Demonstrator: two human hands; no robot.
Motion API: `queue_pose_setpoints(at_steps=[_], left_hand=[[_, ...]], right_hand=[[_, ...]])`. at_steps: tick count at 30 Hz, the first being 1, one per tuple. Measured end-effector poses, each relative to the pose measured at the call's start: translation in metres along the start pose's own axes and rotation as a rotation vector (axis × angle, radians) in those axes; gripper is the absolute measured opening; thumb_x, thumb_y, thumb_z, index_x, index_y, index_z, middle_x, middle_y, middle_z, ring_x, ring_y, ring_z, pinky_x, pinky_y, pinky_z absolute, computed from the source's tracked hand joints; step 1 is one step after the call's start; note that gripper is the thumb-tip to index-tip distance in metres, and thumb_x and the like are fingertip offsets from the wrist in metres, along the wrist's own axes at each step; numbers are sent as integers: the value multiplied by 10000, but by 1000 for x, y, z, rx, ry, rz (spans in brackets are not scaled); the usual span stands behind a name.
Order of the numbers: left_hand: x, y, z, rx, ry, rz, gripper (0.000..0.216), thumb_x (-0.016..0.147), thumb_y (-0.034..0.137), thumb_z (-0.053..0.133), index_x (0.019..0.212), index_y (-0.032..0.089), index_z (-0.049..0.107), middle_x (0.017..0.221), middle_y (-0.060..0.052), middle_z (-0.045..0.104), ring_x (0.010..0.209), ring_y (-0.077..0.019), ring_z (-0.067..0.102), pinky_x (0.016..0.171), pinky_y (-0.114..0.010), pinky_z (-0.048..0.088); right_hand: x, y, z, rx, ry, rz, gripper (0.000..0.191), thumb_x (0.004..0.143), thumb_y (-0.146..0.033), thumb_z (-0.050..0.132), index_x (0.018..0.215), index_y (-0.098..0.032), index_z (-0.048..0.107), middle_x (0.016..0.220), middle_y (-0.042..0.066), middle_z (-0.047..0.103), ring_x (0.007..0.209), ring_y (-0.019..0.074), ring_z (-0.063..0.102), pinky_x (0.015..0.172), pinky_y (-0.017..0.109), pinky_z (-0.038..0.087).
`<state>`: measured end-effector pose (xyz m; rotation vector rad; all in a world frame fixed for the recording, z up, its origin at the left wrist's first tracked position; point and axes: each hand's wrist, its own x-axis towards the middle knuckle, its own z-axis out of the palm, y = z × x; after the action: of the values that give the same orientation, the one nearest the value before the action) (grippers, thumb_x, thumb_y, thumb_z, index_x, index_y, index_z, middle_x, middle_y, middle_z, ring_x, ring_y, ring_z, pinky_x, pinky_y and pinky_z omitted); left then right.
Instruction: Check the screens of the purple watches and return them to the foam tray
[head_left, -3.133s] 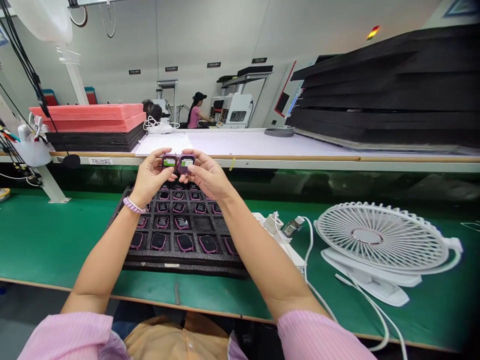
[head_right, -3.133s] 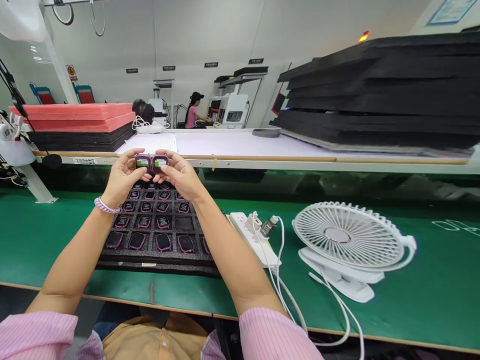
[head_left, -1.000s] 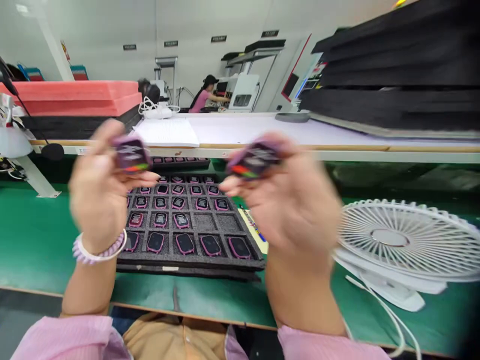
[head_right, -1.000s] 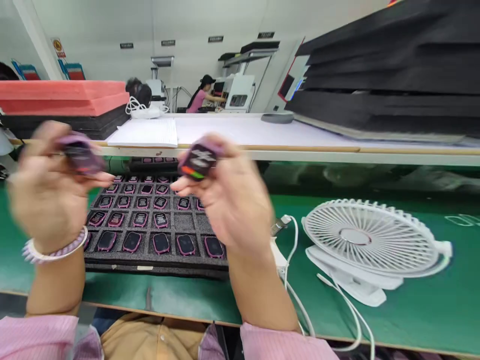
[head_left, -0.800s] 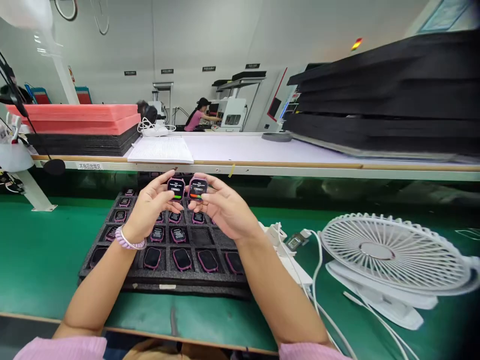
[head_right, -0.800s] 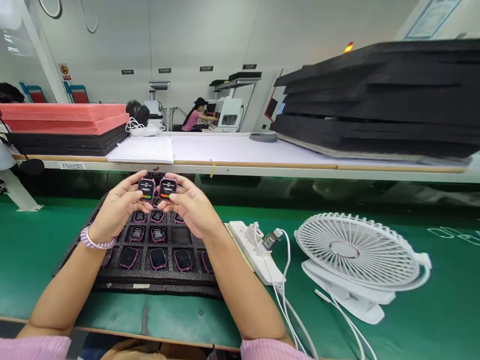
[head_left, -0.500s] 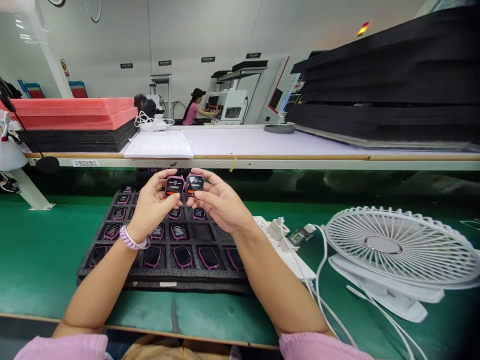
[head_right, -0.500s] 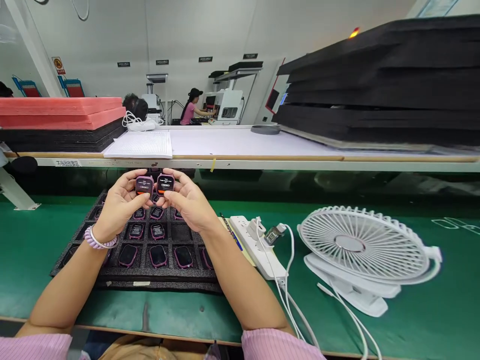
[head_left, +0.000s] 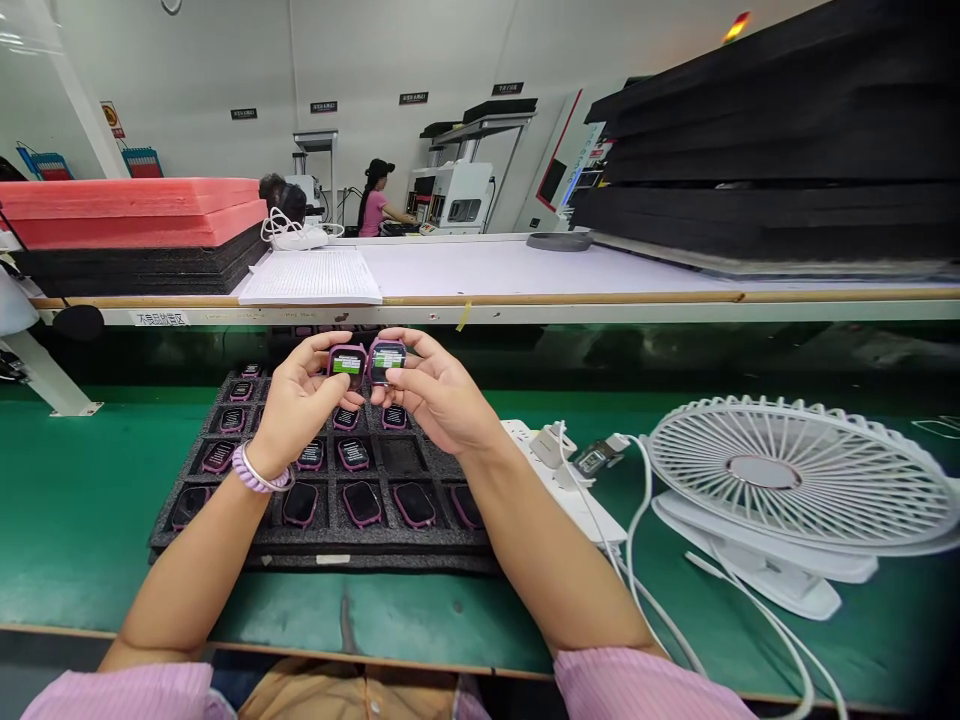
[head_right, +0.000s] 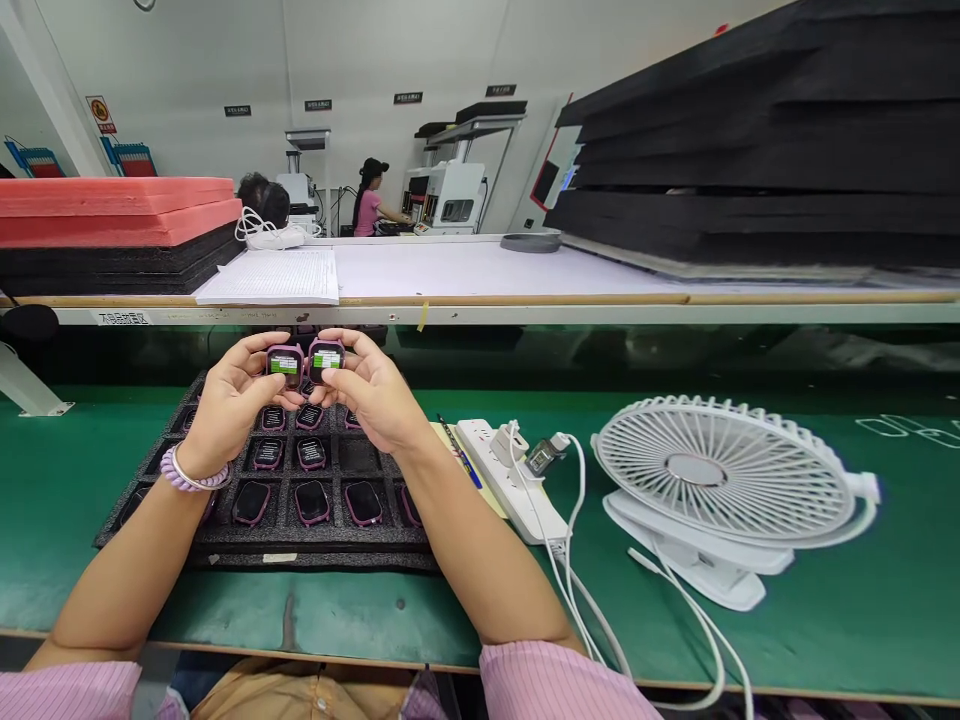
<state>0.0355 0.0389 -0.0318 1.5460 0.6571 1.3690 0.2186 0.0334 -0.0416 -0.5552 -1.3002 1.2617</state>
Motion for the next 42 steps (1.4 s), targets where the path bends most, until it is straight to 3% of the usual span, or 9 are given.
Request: queue_pose_setpoints(at_steps=[5, 15, 19, 23, 33, 42], left_hand=[[0, 1, 2, -4, 6, -10, 468, 758, 222, 744, 1207, 149, 632, 936, -9, 704, 579, -100, 727, 566, -182, 633], [0, 3, 3, 9, 11, -23, 457, 748, 213, 710, 1198, 161, 647, 943, -21, 728, 611, -107, 717, 608, -218, 646], [0, 1, 1, 42, 11, -12, 404, 791, 334, 772, 1139, 155, 670, 884, -15, 709, 561, -98, 686, 534, -195, 601], [0, -2, 0, 84, 18, -1, 395, 813, 389, 798, 1109, 156, 679, 860, -14, 709, 522, -70, 643, 490, -161, 554], [1, -1, 0, 90, 29, 2, 456, 784, 225, 758, 1219, 164, 635, 942, -7, 693, 597, -75, 681, 558, -164, 592], [2, -2, -2, 65, 22, -3, 543, 761, 200, 745, 1284, 184, 602, 1034, -25, 675, 656, -81, 696, 646, -196, 631]], right_hand=[[1, 1, 0, -12, 17, -15, 477, 774, -308, 825, 1152, -213, 552, 851, -25, 673, 617, 126, 660, 581, 239, 529], [-1, -2, 3, -11, 26, -11, 490, 678, -166, 703, 1146, -223, 570, 851, -33, 692, 645, 135, 666, 610, 247, 544], [1, 0, 2, -21, 37, 5, 410, 772, -324, 793, 1106, -207, 587, 818, -28, 677, 586, 131, 655, 546, 237, 516], [1, 2, 1, -18, 39, 13, 449, 821, -474, 842, 1072, -205, 586, 788, -27, 664, 548, 124, 636, 503, 220, 483], [0, 3, 1, -33, 29, -10, 463, 786, -328, 832, 1151, -217, 569, 872, -16, 673, 635, 138, 665, 584, 251, 547], [-2, 2, 1, -37, 22, -10, 496, 762, -281, 828, 1176, -228, 559, 963, -1, 690, 662, 133, 679, 620, 256, 573]])
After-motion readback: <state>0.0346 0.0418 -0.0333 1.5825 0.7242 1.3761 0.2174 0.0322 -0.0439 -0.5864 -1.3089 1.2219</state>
